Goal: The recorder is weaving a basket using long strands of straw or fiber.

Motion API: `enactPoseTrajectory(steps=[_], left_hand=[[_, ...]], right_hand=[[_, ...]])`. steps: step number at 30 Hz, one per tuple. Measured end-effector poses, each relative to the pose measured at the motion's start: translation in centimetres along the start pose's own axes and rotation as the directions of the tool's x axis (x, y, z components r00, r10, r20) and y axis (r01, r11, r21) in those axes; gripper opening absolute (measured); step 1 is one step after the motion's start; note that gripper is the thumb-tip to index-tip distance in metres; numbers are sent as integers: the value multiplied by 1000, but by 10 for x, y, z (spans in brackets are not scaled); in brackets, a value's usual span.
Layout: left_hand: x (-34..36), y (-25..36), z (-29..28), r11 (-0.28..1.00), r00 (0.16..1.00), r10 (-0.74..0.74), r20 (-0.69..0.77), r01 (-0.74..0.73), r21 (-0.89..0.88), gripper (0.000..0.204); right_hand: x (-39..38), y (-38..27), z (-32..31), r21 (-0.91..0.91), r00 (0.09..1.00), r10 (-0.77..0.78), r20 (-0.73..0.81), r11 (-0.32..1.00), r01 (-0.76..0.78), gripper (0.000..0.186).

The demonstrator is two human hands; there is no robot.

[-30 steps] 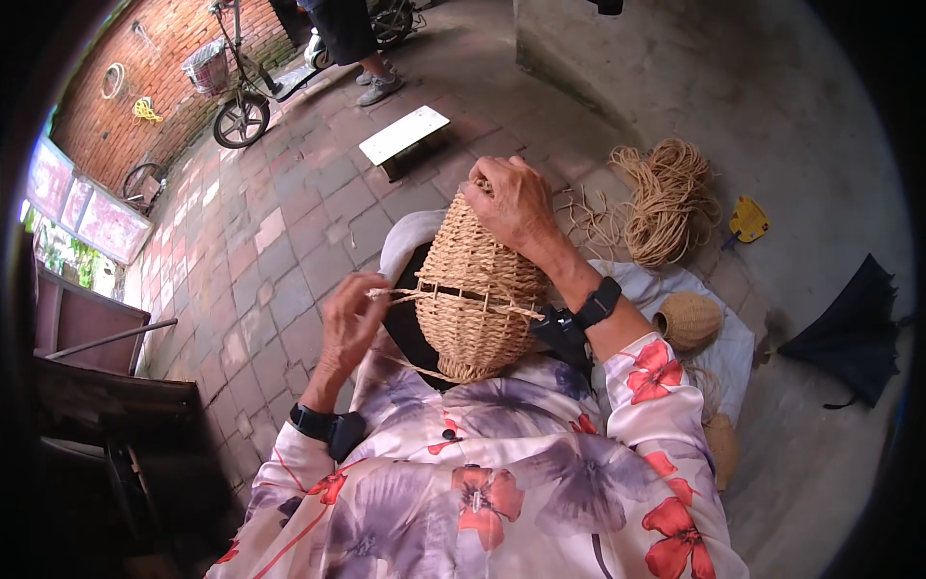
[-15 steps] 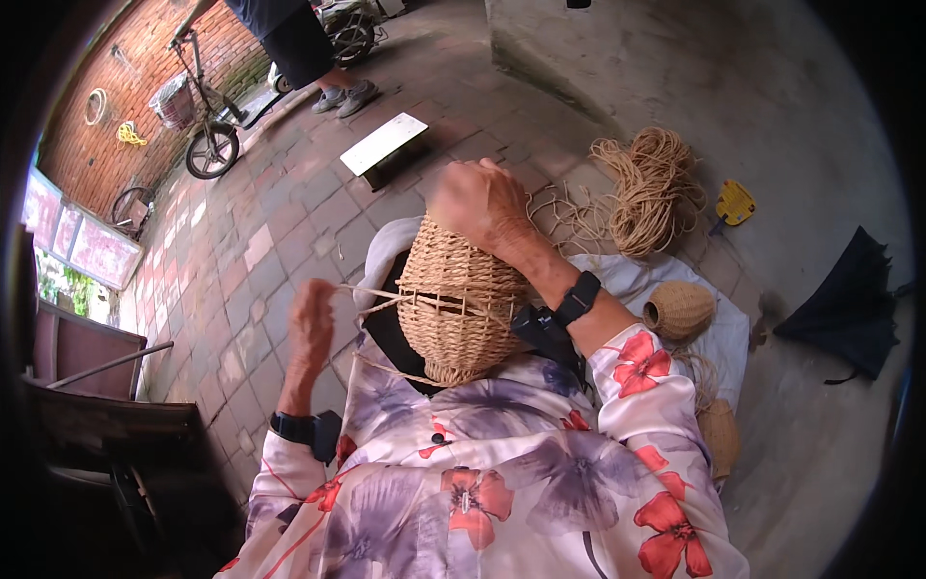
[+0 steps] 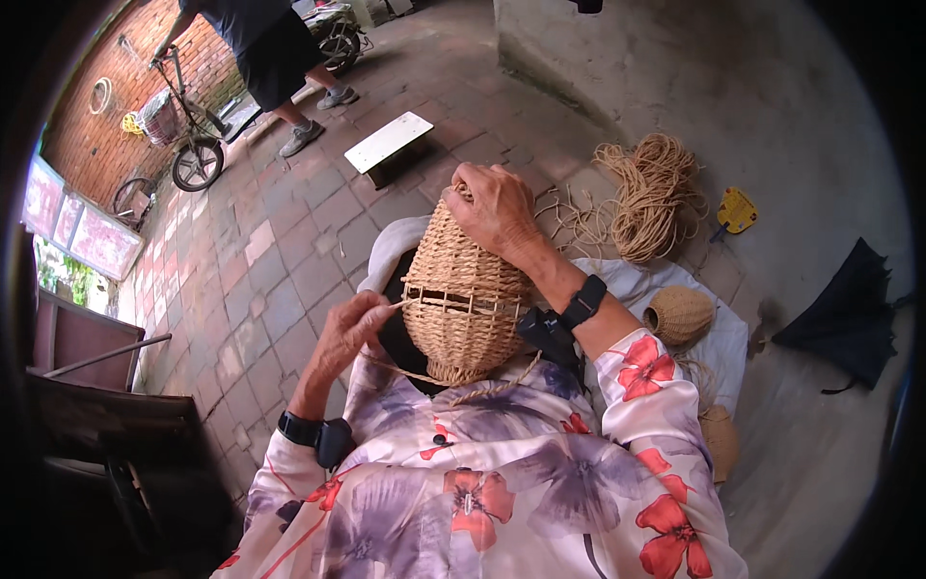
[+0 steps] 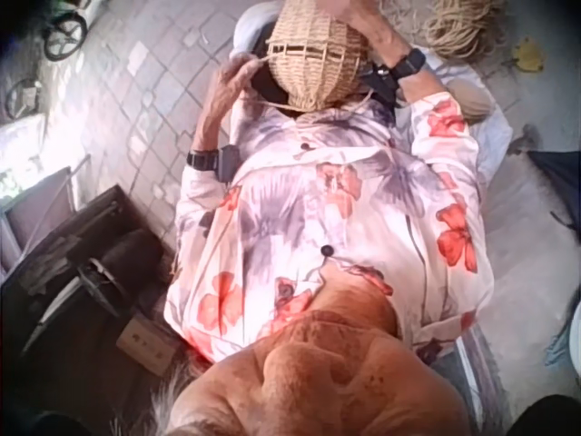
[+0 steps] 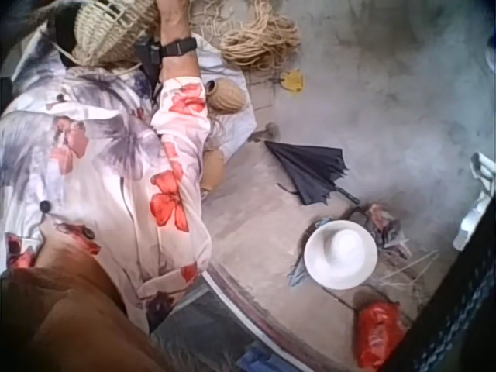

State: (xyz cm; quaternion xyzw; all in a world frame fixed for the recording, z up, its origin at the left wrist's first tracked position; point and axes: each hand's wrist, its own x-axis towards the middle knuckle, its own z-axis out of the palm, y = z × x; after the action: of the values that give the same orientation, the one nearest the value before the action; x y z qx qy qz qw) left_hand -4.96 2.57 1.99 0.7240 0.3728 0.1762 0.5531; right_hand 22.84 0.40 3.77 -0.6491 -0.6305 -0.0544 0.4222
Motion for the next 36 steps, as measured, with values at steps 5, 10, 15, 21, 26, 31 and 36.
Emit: enactPoseTrajectory(steps=[5,10,15,21,26,31,36], left_hand=[[16,-14,-10,993,998,52,43,-47,-112,25],[20,-14,3,997,987,69,-145,-65,35,24],[-10,-5,-9,943,968,-220,-118,180,-281,23],[-1,-15,13,193,937,-240,255,304,-933,25],[14,-32,-52,43,980,-130,-153,-148,-988,19],[-8,-44,-133,192,911,-77,-405,-385,-903,21],[-19,-34,-129,533,875,-77,-478,-370,-761,28]], right_hand=[[5,-13,-8,0,996,62,57,998,-62,19],[-1,-4,-4,27,996,83,34,996,-84,19],[-6,-1,-10,21,995,97,3,995,-97,19],[-2,-13,-17,52,999,45,-9,998,-45,18],[-3,-18,-23,109,996,82,-37,991,-78,18],[-5,-16,-24,132,993,118,-7,984,-116,17],[-3,-16,-24,72,997,59,-44,996,-56,17]])
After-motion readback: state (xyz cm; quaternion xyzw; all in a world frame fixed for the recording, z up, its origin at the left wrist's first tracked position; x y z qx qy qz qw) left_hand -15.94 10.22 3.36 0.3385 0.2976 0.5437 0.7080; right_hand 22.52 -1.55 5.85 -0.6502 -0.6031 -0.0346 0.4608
